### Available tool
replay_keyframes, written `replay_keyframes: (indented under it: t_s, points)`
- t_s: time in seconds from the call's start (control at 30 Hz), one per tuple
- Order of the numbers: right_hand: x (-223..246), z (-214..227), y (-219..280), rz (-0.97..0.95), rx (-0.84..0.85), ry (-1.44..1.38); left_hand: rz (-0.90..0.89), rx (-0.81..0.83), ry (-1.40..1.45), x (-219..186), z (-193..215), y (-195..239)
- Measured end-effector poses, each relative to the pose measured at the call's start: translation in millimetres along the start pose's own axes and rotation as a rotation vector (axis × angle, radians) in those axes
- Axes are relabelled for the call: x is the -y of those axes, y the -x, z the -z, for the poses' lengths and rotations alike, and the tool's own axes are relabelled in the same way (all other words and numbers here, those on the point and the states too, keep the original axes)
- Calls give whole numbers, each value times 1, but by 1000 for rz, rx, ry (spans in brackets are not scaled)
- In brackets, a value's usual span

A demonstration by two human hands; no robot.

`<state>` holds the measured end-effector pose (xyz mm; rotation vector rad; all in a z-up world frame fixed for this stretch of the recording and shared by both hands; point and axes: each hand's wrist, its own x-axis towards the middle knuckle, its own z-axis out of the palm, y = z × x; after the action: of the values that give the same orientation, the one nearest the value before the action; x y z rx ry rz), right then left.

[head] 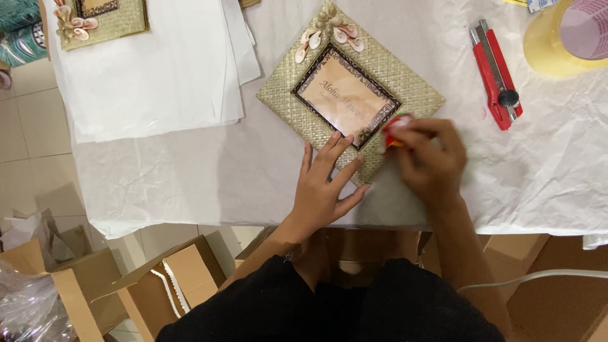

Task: Cleaning decorative photo frames using a small cleaning tool to remove residue and marks from the surface.

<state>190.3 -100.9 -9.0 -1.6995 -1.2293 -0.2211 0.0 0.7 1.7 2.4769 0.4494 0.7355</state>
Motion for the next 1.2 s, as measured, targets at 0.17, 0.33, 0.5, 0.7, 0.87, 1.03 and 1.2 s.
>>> replay_keyframes:
  t_s: [0.17, 0.33, 0.5, 0.7, 0.87, 1.03, 1.2]
  points:
    - [-4, -1, -6, -22, 54, -8, -5, 5, -13, 0, 0, -1]
    - [-6, 1, -4, -140, -33, 84, -4, 0, -16, 1, 0, 0]
    - [-6, 1, -4, -140, -139, 132, 1, 2, -20, 2, -1, 1]
    - [3, -2, -6, 6, 41, 17, -3, -6, 0, 1, 2, -2]
    - [-15, 3, 2, -39, -38, 110, -13, -64, 12, 18, 13, 23]
    - [-7, 7, -4, -66, -97, 64, 57, -219, -171, 44, 66, 60]
    - [0, 1, -5, -45, -70, 30, 430, -290, -641, 114, 142, 143]
